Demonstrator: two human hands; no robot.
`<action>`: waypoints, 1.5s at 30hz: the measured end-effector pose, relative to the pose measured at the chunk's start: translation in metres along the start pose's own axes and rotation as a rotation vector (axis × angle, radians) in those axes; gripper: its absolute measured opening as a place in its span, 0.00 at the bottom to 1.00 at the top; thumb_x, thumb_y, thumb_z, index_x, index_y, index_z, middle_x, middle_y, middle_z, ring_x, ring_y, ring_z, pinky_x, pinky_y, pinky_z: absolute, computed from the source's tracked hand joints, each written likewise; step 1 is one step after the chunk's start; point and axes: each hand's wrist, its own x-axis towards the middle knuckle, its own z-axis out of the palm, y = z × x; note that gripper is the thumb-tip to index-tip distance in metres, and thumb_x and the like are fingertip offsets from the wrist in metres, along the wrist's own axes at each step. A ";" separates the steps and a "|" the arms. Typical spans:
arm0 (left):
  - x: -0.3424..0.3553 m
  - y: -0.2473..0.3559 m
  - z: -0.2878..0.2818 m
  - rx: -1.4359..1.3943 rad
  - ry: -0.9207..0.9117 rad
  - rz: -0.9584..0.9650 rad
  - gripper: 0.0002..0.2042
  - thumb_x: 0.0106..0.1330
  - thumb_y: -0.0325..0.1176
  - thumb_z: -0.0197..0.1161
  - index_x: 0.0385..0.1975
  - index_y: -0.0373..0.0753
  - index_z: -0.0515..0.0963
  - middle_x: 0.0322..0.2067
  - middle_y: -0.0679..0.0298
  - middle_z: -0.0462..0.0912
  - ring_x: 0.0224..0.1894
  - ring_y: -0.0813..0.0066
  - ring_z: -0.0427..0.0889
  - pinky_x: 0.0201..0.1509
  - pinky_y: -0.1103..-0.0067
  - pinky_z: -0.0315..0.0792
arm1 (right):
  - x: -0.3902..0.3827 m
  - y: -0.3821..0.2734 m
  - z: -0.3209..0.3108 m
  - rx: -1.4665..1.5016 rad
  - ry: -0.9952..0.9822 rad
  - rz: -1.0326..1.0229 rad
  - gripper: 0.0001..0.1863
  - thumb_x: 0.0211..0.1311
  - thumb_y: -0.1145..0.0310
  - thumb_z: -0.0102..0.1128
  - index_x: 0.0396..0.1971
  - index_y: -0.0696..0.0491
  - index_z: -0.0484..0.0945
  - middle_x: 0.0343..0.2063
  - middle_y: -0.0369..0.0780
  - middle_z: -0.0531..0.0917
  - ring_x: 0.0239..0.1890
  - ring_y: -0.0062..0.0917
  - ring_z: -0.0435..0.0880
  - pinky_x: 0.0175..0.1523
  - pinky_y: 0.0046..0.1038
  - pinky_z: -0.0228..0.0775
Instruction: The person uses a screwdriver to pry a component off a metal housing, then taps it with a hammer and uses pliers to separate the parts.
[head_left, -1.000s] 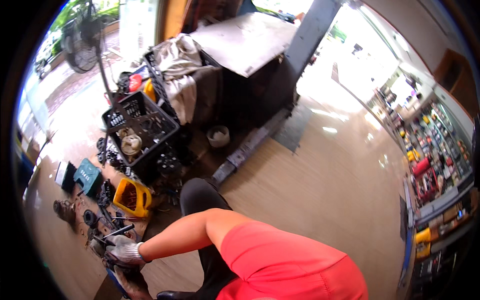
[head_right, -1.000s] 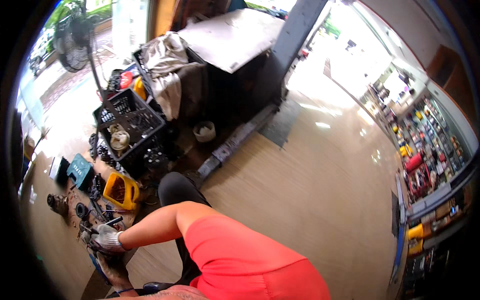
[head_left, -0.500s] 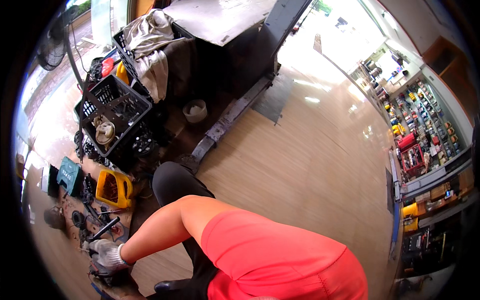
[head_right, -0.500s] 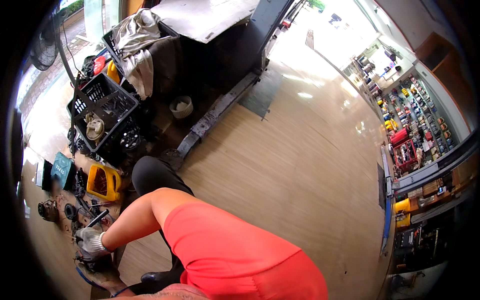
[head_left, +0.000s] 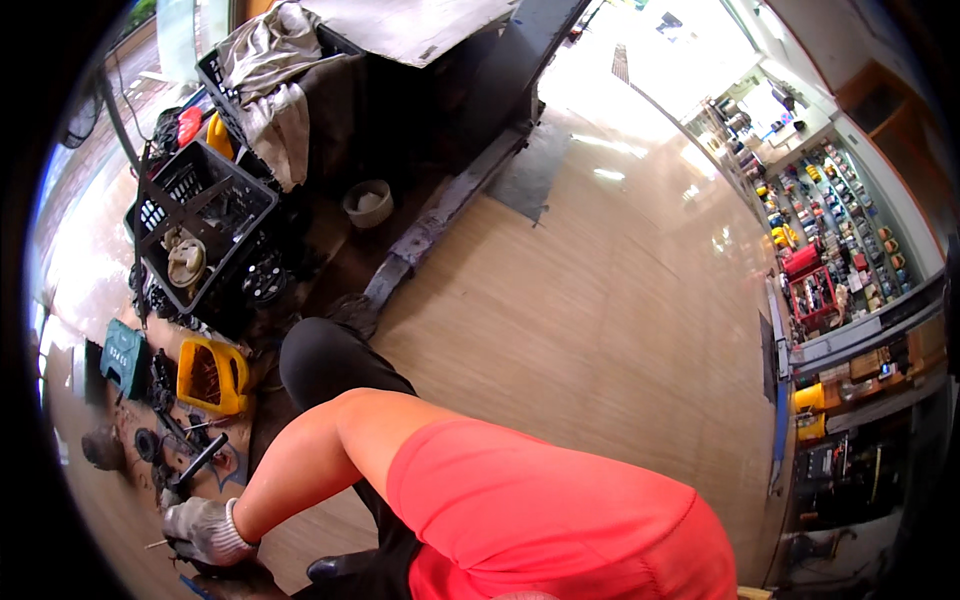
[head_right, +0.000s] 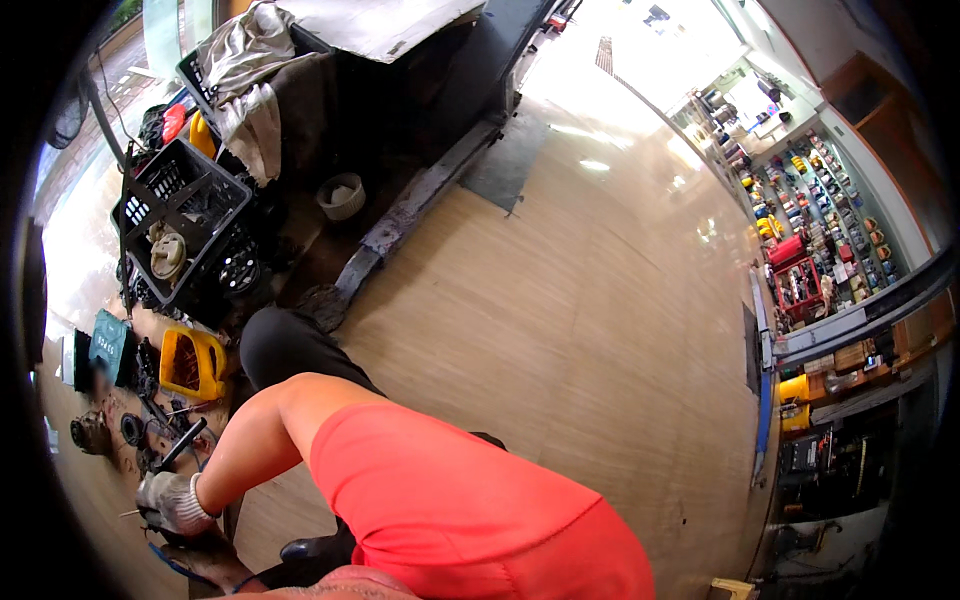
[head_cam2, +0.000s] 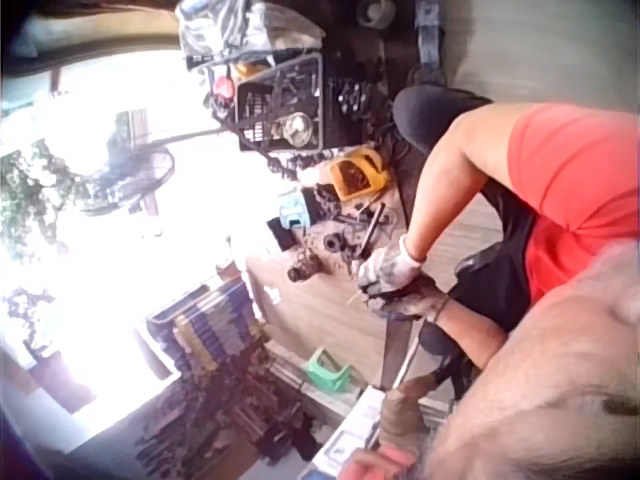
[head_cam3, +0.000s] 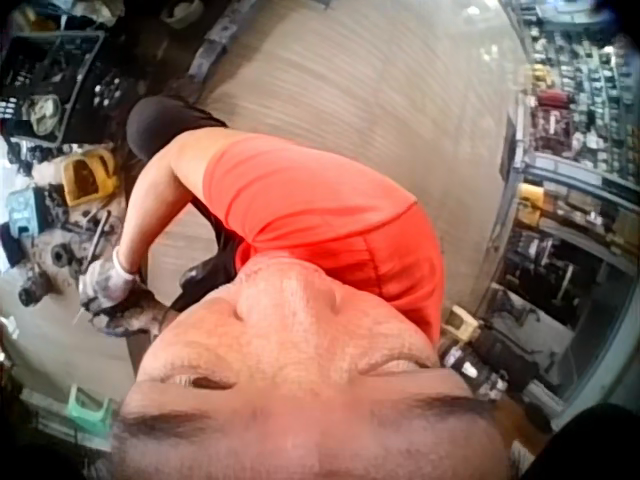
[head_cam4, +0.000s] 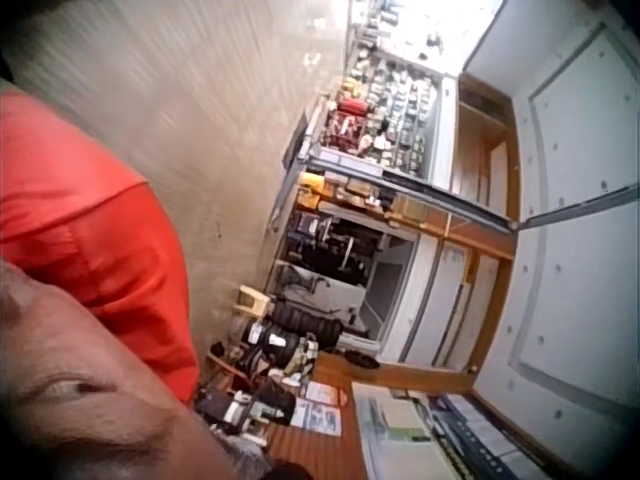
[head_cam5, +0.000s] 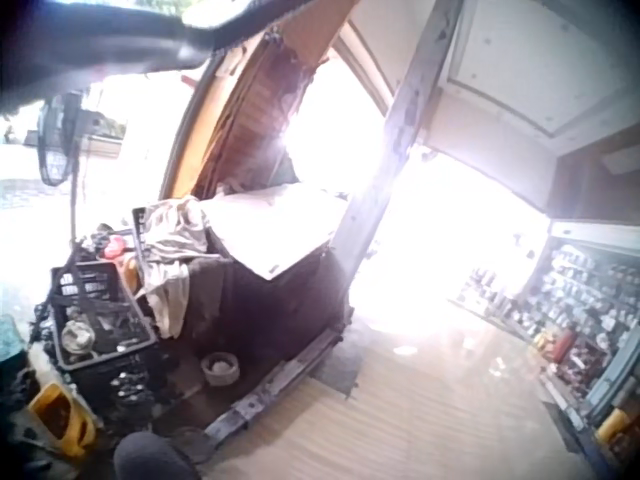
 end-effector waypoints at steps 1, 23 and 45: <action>0.017 0.008 -0.009 -0.044 -0.047 -0.015 0.30 0.77 0.53 0.52 0.74 0.46 0.67 0.74 0.66 0.67 0.74 0.66 0.63 0.79 0.74 0.50 | 0.006 -0.001 -0.001 -0.029 0.009 -0.031 0.13 0.65 0.67 0.51 0.38 0.57 0.83 0.32 0.47 0.84 0.33 0.38 0.82 0.37 0.39 0.76; 0.017 0.031 -0.044 0.151 -0.802 -0.051 0.45 0.53 0.60 0.81 0.66 0.39 0.70 0.57 0.64 0.82 0.57 0.68 0.84 0.62 0.67 0.80 | -0.016 -0.021 -0.060 0.711 0.056 0.159 0.11 0.75 0.72 0.58 0.51 0.60 0.80 0.47 0.43 0.86 0.47 0.24 0.86 0.55 0.27 0.78; 0.019 0.052 -0.070 -0.115 -0.484 -0.196 0.44 0.60 0.74 0.63 0.64 0.42 0.74 0.53 0.58 0.85 0.52 0.62 0.87 0.60 0.62 0.83 | 0.002 -0.048 -0.107 -0.078 -0.311 -0.002 0.20 0.66 0.72 0.62 0.58 0.56 0.79 0.44 0.54 0.85 0.49 0.49 0.85 0.54 0.41 0.77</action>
